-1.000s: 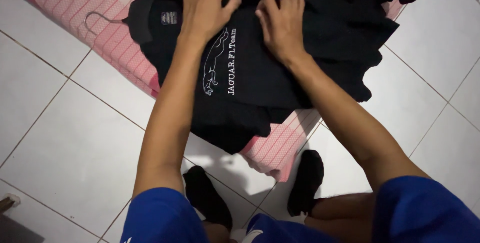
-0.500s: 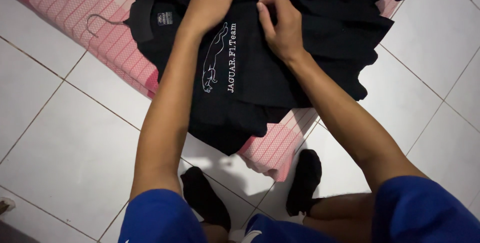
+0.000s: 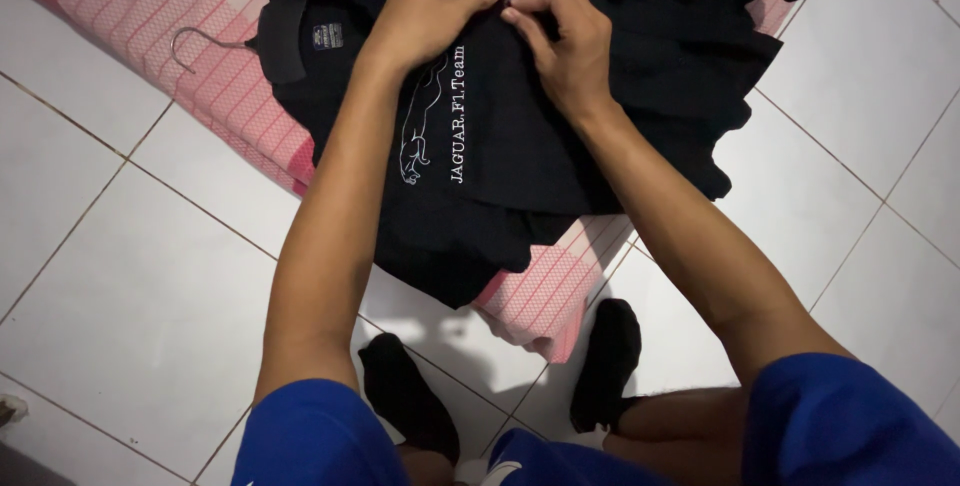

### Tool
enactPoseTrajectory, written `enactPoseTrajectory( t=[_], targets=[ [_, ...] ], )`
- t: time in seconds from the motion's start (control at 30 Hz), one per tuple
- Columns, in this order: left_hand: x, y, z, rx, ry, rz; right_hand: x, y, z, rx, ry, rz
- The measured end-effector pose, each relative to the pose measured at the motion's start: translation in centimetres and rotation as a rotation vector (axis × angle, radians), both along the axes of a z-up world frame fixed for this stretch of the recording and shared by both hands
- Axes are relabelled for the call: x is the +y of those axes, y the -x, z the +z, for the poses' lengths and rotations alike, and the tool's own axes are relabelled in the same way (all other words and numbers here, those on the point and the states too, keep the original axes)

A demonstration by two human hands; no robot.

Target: Hanging a black shirt on a clothes hanger and buttoning it up in a bedroom.

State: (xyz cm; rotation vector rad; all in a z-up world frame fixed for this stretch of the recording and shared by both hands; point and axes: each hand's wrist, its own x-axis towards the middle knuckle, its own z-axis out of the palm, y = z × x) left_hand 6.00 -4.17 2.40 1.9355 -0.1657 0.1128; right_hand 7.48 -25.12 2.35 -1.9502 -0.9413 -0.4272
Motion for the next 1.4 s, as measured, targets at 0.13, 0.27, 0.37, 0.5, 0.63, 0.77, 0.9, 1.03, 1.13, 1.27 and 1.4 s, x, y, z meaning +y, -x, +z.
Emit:
enactPoseTrajectory(
  t=[0.13, 0.27, 0.37, 0.5, 0.63, 0.77, 0.9, 1.03, 1.13, 1.27, 1.4],
  targets=[
    [0.1, 0.1, -0.1, -0.063, 0.008, -0.009, -0.1, 0.1, -0.2, 0.005, 0.005, -0.016],
    [-0.1, 0.6, 0.8, -0.051, -0.025, 0.035, -0.1, 0.2, -0.1, 0.053, -0.008, -0.034],
    [-0.3, 0.6, 0.8, -0.028, -0.015, 0.057, 0.2, 0.5, 0.5, 0.097, -0.025, -0.040],
    [-0.3, 0.6, 1.1, 0.101, -0.068, 0.098, 0.1, 0.4, 0.4, 0.104, -0.003, -0.034],
    [-0.5, 0.5, 0.5, 0.118, 0.030, 0.133, 0.0, 0.0, -0.4, 0.060, -0.021, -0.009],
    [-0.5, 0.5, 0.3, 0.215, 0.082, 0.141, 0.2, 0.2, 0.4, 0.098, -0.021, -0.001],
    [-0.4, 0.9, 1.0, 0.239, 0.019, 0.122, 0.0, 0.3, 0.5, 0.097, -0.009, 0.037],
    [-0.5, 1.0, 1.1, 0.230, 0.007, 0.133, -0.1, 0.0, 0.6, 0.119, 0.026, 0.031],
    [-0.5, 1.1, 1.5, 0.236, -0.037, 0.138, -0.2, -0.2, 0.5, 0.142, 0.036, 0.034],
    [-0.2, 0.9, 0.4, 0.203, -0.016, 0.134, -0.2, -0.2, 0.6, 0.118, 0.057, 0.028],
    [-0.3, 0.7, -0.1, 0.203, -0.004, 0.118, 0.2, 0.2, 1.3, 0.106, 0.028, 0.057]
  ],
)
